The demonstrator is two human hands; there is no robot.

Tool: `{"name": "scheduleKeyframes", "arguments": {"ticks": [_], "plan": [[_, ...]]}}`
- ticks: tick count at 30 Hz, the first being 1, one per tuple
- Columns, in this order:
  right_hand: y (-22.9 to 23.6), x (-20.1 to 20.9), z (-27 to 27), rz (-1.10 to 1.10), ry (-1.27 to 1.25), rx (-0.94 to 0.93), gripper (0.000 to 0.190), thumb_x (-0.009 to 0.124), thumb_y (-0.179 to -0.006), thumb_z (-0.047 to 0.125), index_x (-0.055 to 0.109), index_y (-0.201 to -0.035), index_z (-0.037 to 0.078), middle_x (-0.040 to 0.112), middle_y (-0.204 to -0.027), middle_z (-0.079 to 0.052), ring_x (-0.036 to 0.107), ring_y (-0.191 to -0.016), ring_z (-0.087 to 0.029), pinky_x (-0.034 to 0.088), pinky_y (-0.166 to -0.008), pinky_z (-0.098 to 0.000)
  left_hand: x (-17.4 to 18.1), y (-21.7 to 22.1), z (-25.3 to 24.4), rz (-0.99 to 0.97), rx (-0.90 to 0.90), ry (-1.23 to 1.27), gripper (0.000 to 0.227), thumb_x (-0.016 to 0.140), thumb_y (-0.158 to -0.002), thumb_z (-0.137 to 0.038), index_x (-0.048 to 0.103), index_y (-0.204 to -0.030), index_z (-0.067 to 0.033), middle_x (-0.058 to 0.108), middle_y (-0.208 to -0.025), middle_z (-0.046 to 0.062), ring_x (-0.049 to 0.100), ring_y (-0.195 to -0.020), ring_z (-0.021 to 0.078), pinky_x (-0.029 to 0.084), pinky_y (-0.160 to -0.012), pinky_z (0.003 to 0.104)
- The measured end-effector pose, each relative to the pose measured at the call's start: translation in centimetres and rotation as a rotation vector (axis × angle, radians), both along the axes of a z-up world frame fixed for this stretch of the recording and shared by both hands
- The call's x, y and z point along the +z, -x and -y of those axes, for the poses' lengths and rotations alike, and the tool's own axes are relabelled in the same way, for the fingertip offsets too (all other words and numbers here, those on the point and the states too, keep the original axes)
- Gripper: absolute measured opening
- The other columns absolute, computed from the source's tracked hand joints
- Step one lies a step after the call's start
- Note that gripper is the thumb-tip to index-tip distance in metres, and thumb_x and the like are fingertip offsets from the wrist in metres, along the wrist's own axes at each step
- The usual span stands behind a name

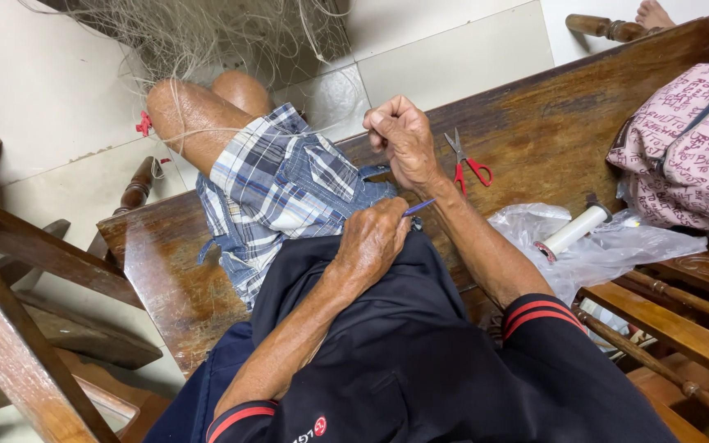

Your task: Repairing a fine-mesh fishing net using a small tool and scissors while sitting on a bench

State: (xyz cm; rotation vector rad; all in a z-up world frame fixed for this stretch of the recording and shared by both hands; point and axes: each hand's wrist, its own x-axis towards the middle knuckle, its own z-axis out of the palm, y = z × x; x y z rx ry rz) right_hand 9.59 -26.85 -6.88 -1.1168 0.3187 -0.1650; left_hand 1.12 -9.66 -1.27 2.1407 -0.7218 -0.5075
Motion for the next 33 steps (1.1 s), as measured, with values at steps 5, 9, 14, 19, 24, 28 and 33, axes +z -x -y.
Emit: {"name": "scheduleKeyframes", "arguments": {"ticks": [5,9,14,19,24,28,33], "plan": [[0.1,1.9,0.8,-0.027,-0.104,0.080,0.025,0.082,-0.116,0.013,0.061,-0.129,0.011,0.081,-0.105,-0.010,0.076,-0.075,-0.008,0.062,-0.066,-0.0223,-0.3,0.1,-0.1,-0.010,-0.007,0.003,0.014,0.065,-0.114,-0.030,0.070,-0.108,-0.0176,0.076,-0.095,0.016,0.083,-0.092,0.0519,0.069,-0.078,0.068],[0.3,1.8,1.8,-0.043,-0.232,0.175,0.024,0.077,-0.118,0.013,0.060,-0.136,0.015,0.078,-0.106,-0.007,0.076,-0.077,-0.009,0.062,-0.069,-0.0261,-0.5,0.1,0.0,-0.011,-0.005,-0.009,0.014,0.067,-0.113,-0.033,0.070,-0.109,-0.0192,0.076,-0.096,0.014,0.083,-0.093,0.0504,0.069,-0.080,0.067],[0.0,2.6,2.6,-0.032,-0.341,0.246,0.024,0.075,-0.117,0.014,0.062,-0.138,0.016,0.073,-0.107,-0.005,0.071,-0.079,-0.009,0.060,-0.074,-0.0290,-0.6,0.1,0.0,-0.003,-0.009,-0.014,0.014,0.067,-0.113,-0.032,0.073,-0.113,-0.0193,0.077,-0.095,0.015,0.083,-0.091,0.0507,0.069,-0.081,0.068],[-0.3,3.2,3.0,0.000,-0.422,0.291,0.024,0.071,-0.119,0.017,0.062,-0.141,0.016,0.068,-0.098,-0.001,0.062,-0.073,-0.007,0.057,-0.077,-0.0303,-0.9,0.1,-0.1,-0.010,-0.018,0.003,0.012,0.067,-0.113,-0.030,0.073,-0.115,-0.0190,0.076,-0.095,0.015,0.083,-0.093,0.0510,0.069,-0.082,0.068],[-0.4,3.8,3.4,0.008,-0.354,0.320,0.020,0.069,-0.123,0.021,0.063,-0.141,0.014,0.059,-0.084,0.006,0.054,-0.063,-0.003,0.055,-0.073,-0.0289,-0.7,0.2,-0.1,-0.012,-0.007,0.008,0.013,0.066,-0.113,-0.030,0.072,-0.114,-0.0185,0.076,-0.095,0.015,0.083,-0.093,0.0508,0.069,-0.082,0.068],[-0.4,3.8,3.4,-0.010,-0.266,0.312,0.023,0.069,-0.125,0.026,0.064,-0.141,0.011,0.059,-0.082,0.006,0.057,-0.064,-0.004,0.060,-0.075,-0.0293,0.0,0.0,-0.3,-0.003,-0.010,0.006,0.013,0.066,-0.113,-0.029,0.071,-0.110,-0.0178,0.075,-0.092,0.016,0.083,-0.092,0.0502,0.069,-0.080,0.067],[-0.3,3.6,3.8,0.013,-0.207,0.322,0.048,0.074,-0.122,0.040,0.064,-0.148,0.001,0.067,-0.083,-0.003,0.065,-0.068,-0.007,0.070,-0.079,-0.0346,0.1,0.0,-0.4,0.000,-0.014,-0.003,0.015,0.065,-0.113,-0.029,0.069,-0.105,-0.0174,0.075,-0.090,0.016,0.082,-0.090,0.0507,0.068,-0.079,0.066]]}}
